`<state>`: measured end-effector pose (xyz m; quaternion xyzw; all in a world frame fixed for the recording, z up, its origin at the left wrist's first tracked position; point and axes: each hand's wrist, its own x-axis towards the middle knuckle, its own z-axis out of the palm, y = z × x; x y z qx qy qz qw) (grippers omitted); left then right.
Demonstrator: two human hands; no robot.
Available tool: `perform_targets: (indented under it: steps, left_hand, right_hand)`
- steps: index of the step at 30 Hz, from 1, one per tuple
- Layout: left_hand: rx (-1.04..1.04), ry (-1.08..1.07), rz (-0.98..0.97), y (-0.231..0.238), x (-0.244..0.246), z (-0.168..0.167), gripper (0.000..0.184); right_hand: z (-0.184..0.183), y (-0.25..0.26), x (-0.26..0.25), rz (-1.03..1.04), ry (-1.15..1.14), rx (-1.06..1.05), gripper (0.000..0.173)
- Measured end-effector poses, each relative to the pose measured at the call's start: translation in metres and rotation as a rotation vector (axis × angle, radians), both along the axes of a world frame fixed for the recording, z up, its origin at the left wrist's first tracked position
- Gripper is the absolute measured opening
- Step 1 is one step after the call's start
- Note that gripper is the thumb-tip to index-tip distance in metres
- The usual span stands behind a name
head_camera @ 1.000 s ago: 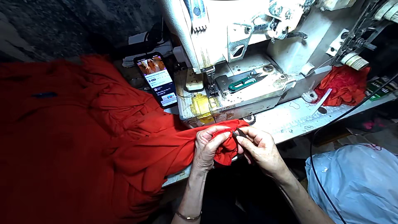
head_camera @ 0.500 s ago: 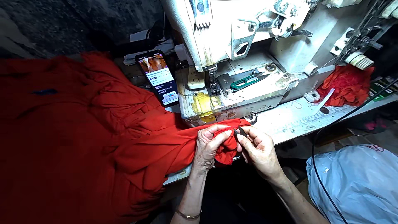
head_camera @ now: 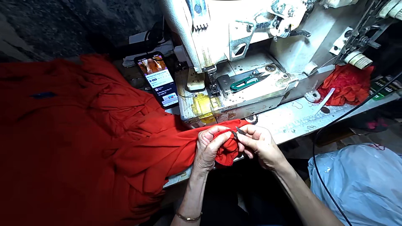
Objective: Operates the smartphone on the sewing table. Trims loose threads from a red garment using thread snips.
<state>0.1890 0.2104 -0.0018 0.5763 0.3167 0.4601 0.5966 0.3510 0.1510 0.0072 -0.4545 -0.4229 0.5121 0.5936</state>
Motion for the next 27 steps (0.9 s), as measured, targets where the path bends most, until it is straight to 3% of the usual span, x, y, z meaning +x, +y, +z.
perform_targets:
  steps: [2,6,9,13,21,27]
  left_hand:
    - [0.032,0.005,-0.002,0.001,0.0,-0.002,0.014]
    - [0.064,0.013,0.014,0.001,0.0,-0.003,0.012]
    - [0.032,0.001,0.033,0.0,0.002,-0.001,0.012]
    - [0.049,-0.075,-0.016,0.001,0.0,-0.003,0.011]
    - [0.119,0.069,0.06,0.0,0.003,-0.003,0.013]
    - [0.087,0.023,0.114,-0.002,0.006,-0.006,0.012]
  right_hand:
    - [0.001,0.001,0.001,-0.01,-0.022,-0.016,0.007]
    - [-0.005,0.004,-0.001,-0.162,-0.381,0.157,0.008]
    - [-0.008,0.008,0.006,-0.058,-0.262,0.163,0.009]
    - [-0.014,0.012,0.019,0.222,0.083,0.12,0.012]
    - [-0.006,0.012,0.002,0.073,0.04,0.034,0.013]
    - [-0.008,0.018,0.004,0.08,0.03,0.03,0.015]
